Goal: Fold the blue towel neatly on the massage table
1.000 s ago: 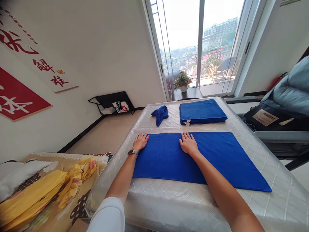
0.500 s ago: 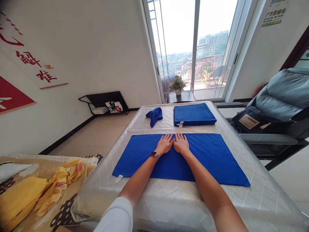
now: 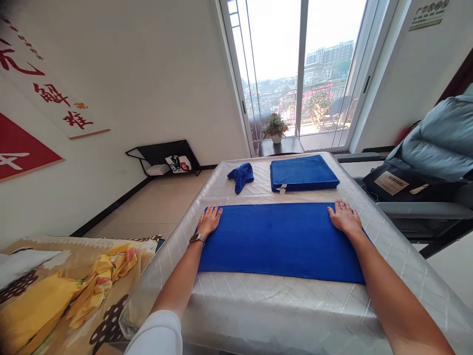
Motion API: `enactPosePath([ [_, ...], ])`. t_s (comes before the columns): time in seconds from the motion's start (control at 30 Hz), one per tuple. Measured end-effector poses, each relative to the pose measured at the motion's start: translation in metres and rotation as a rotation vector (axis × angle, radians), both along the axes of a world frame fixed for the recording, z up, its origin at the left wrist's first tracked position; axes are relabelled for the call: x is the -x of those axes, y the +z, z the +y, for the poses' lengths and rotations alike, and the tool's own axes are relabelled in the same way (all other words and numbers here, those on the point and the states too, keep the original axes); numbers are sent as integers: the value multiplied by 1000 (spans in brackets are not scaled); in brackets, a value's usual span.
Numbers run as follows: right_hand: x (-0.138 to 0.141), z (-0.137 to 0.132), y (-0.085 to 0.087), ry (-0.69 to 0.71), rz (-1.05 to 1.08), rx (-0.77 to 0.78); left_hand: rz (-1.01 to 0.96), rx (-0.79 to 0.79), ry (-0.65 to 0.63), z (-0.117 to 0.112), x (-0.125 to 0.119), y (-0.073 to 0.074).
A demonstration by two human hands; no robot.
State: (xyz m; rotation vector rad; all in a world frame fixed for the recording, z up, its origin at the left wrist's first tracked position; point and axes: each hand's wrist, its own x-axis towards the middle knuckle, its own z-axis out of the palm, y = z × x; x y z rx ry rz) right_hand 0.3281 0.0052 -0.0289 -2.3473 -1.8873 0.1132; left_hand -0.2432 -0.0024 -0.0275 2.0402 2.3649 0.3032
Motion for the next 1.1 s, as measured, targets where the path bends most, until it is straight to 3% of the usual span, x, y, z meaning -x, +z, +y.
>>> enactPosePath([
  [0.1, -18, -3, -1, -26, 5, -25, -18, -4, 8, 2, 2, -4],
  [0.4, -13, -3, 0, -40, 35, -27, -23, 13, 48, 3, 11, -1],
  [0.53, -8, -10, 4, -78, -22, -165, -27, 19, 41, 2, 9, 3],
  [0.63, 7, -22, 13, -10, -166, -296, -37, -30, 63, 1, 0, 11],
  [0.73, 41, -33, 28, 104, -248, -326, -35, -180, 16, 0, -33, 21],
  [0.9, 144, -40, 48, 430, -169, -263, -51, -150, -442, -2, -141, 30],
  [1.0, 195, -35, 45, 516, -77, -141, -65, -141, -553, -2, -198, 23],
  [1.1, 217, -29, 32, 528, -46, -37, -66, -92, -561, -3, -222, 11],
])
